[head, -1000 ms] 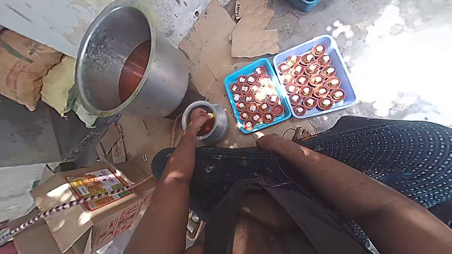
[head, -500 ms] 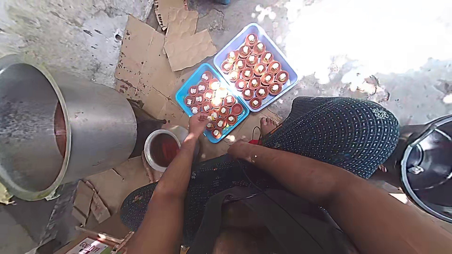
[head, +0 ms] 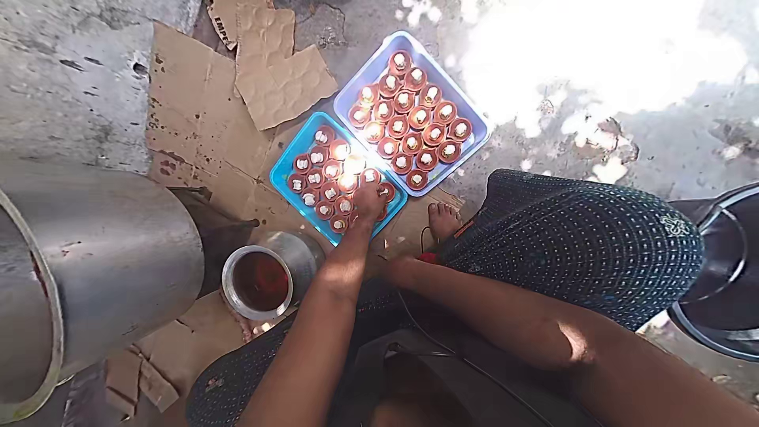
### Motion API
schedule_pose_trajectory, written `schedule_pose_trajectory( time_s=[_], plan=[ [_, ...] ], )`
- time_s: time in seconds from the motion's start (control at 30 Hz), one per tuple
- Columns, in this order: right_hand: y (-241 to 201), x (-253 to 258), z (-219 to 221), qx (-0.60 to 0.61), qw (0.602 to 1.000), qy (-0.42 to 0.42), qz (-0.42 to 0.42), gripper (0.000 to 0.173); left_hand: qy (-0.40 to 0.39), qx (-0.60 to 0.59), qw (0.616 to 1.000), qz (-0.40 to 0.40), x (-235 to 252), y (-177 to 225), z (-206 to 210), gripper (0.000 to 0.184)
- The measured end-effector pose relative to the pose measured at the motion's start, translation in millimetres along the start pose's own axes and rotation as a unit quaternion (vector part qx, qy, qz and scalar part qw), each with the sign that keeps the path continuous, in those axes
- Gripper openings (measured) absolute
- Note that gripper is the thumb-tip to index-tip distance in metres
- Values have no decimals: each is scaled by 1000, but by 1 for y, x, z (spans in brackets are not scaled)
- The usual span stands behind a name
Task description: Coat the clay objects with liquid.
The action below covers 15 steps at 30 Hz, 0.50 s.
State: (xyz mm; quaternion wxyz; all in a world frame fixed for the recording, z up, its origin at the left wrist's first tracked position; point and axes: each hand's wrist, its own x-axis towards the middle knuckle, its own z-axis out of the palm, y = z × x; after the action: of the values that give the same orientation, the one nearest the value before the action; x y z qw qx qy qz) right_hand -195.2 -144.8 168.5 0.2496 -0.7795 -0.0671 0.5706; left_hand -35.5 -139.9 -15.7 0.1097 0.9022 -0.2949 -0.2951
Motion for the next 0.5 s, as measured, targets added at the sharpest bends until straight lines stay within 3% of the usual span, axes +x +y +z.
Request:
schedule_pose_trajectory(
  time_s=[0.17, 0.3, 0.5],
  plan=[
    [2, 4, -9, 8, 999, -34, 11, 32, -15, 6, 1000, 14, 0, 9, -3, 24],
    [3, 6, -10, 22, 999, -27, 22, 32, -11, 22, 998, 52, 4, 6, 3, 22],
    [-2, -8, -14, 12, 1000, -24, 13, 37, -20, 34, 998, 48, 3, 7, 0, 22]
  ],
)
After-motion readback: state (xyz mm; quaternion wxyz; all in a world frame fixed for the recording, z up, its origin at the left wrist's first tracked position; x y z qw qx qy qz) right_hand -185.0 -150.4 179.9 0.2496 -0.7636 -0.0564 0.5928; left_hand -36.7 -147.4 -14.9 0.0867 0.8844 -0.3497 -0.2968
